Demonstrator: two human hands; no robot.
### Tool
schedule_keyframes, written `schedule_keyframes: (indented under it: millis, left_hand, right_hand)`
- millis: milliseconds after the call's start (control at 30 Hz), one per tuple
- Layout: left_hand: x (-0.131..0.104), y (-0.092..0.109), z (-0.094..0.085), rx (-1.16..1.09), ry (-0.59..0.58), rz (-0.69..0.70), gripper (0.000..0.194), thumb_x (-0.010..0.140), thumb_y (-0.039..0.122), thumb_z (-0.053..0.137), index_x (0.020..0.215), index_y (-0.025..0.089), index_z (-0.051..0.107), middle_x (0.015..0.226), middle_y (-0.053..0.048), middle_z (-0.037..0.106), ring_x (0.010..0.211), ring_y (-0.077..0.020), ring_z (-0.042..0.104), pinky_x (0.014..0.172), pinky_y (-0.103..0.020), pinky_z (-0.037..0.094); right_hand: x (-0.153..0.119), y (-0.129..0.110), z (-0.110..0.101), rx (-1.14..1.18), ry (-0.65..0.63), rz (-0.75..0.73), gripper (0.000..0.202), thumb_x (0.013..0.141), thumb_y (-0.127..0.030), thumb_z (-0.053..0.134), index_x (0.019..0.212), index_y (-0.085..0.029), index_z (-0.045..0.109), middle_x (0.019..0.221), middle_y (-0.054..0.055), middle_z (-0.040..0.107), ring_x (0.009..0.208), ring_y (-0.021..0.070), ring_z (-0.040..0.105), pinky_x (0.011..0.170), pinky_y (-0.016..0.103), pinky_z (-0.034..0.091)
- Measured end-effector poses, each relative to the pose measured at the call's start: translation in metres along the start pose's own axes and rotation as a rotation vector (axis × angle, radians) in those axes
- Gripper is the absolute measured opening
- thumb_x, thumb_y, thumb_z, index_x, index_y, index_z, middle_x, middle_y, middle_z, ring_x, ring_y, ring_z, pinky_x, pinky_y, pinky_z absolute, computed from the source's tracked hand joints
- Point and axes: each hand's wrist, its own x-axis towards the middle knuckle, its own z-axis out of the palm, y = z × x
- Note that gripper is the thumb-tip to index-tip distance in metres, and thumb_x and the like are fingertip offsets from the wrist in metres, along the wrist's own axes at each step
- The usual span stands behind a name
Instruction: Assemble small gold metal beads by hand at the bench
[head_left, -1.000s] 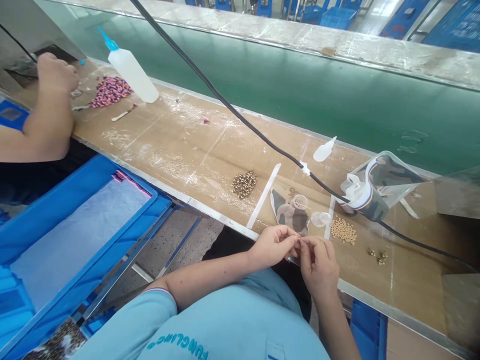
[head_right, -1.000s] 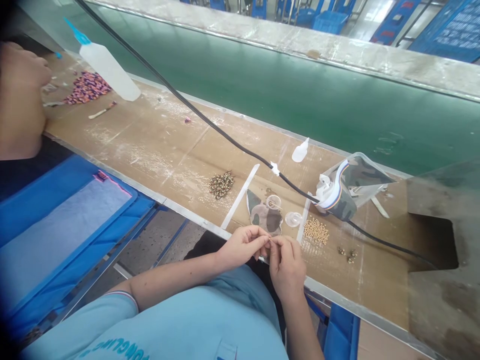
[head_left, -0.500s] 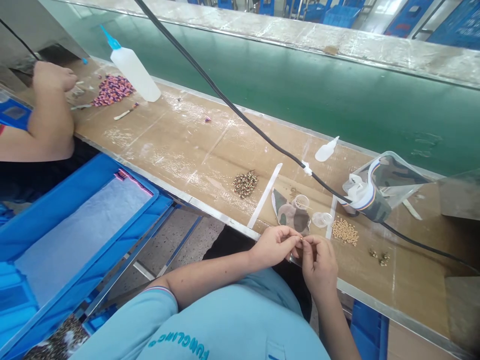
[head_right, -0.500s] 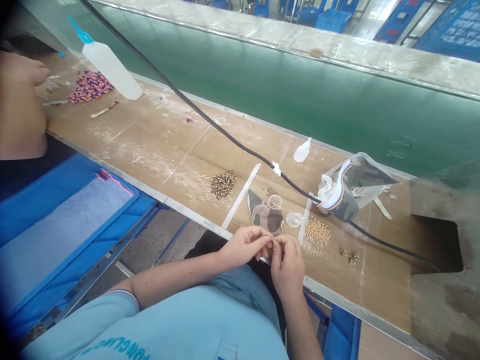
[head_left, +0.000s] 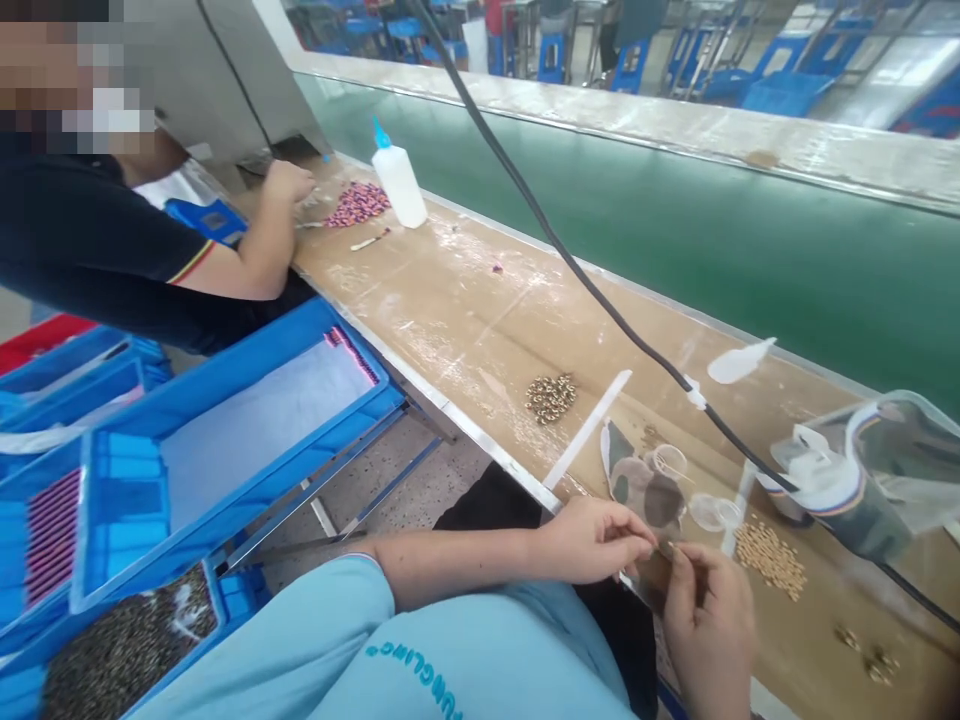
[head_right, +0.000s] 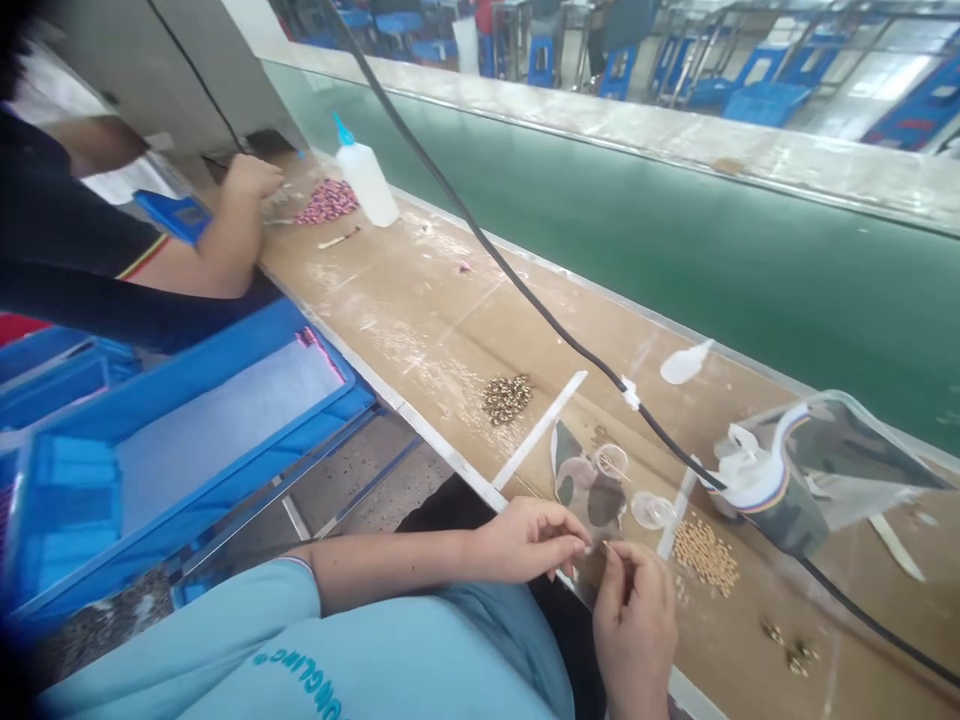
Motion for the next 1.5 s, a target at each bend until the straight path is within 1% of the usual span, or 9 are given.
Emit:
schedule_keyframes:
  millis: [133,267,400,800,933,1033,1167,1267,1500]
  left_hand:
    - [-0.008,0.016,-0.045,0.48,0.272,0.294,0.015,0.081,0.021,0.053,0.084,0.015,0.066,0.081,-0.006,0.067,0.076,-0.0145,0.06,0.074,-0.027,0.049]
    - [-0.01,0.031,-0.094,0.758,0.594,0.286,0.013,0.08,0.016,0.051,0.081,0.017,0.065,0.08,-0.006,0.065,0.08,-0.0171,0.059,0.078,-0.031,0.048]
    - [-0.005,0.029,-0.112,0.851,0.613,0.275,0.014,0.079,0.011,0.052,0.083,0.017,0.064,0.085,-0.006,0.063,0.084,-0.018,0.059,0.081,-0.032,0.047]
    - [0.002,0.021,-0.11,0.965,0.644,0.441,0.017,0.086,0.018,0.043,0.08,0.017,0.059,0.085,-0.008,0.062,0.085,-0.0199,0.056,0.084,-0.036,0.046]
    - [-0.004,0.028,-0.092,0.662,0.593,0.354,0.013,0.085,0.024,0.046,0.083,0.017,0.057,0.081,-0.005,0.061,0.079,-0.017,0.058,0.079,-0.033,0.048]
    - [-0.003,0.028,-0.061,0.153,0.336,0.157,0.018,0.083,0.031,0.052,0.09,0.016,0.058,0.073,-0.001,0.06,0.063,-0.0116,0.056,0.065,-0.027,0.049]
    - [0.007,0.018,-0.024,-0.335,0.056,-0.03,0.031,0.07,0.039,0.069,0.085,0.012,0.062,0.071,-0.001,0.061,0.063,-0.0098,0.059,0.066,-0.025,0.05]
    - [0.011,0.012,-0.014,-0.444,0.017,-0.06,0.037,0.063,0.041,0.076,0.081,0.011,0.063,0.067,-0.001,0.063,0.062,-0.0093,0.059,0.069,-0.026,0.049]
    - [0.008,0.013,-0.017,-0.466,0.013,-0.061,0.035,0.059,0.038,0.079,0.076,0.012,0.062,0.067,-0.001,0.066,0.065,-0.01,0.062,0.071,-0.026,0.049]
  right_hand:
    - [0.002,0.002,-0.001,-0.025,-0.008,0.026,0.041,0.093,-0.052,0.031,0.078,-0.02,0.052,0.071,0.005,0.055,0.067,0.0181,0.049,0.063,0.031,0.035]
    - [0.005,0.001,-0.003,-0.038,-0.034,0.06,0.044,0.091,-0.057,0.029,0.076,-0.021,0.051,0.069,0.005,0.054,0.066,0.0195,0.048,0.061,0.032,0.034]
    - [0.007,0.003,-0.004,-0.022,-0.048,0.071,0.042,0.091,-0.057,0.03,0.077,-0.023,0.05,0.069,0.005,0.054,0.065,0.0208,0.048,0.06,0.034,0.033]
    - [0.013,0.006,-0.023,-0.044,-0.034,0.056,0.029,0.093,-0.042,0.037,0.08,-0.021,0.051,0.072,0.003,0.054,0.066,0.0164,0.05,0.06,0.028,0.037]
    - [0.026,0.017,-0.039,-0.17,-0.046,0.057,0.033,0.093,-0.045,0.035,0.08,-0.02,0.053,0.074,0.003,0.055,0.064,0.0154,0.05,0.057,0.027,0.036]
    - [0.039,0.022,-0.048,-0.289,-0.079,0.02,0.037,0.094,-0.047,0.031,0.081,-0.02,0.054,0.078,0.005,0.056,0.064,0.0154,0.051,0.052,0.027,0.032]
    - [0.057,0.023,-0.054,-0.414,-0.142,-0.135,0.034,0.096,-0.04,0.03,0.08,-0.021,0.054,0.081,0.005,0.058,0.068,0.0154,0.053,0.052,0.027,0.031]
    - [0.068,0.023,-0.056,-0.438,-0.174,-0.275,0.03,0.096,-0.034,0.032,0.079,-0.02,0.053,0.08,0.006,0.058,0.072,0.0164,0.054,0.06,0.028,0.036]
    - [0.078,0.025,-0.057,-0.557,-0.218,-0.445,0.027,0.095,-0.025,0.034,0.076,-0.019,0.052,0.075,0.005,0.058,0.072,0.0168,0.051,0.068,0.029,0.033]
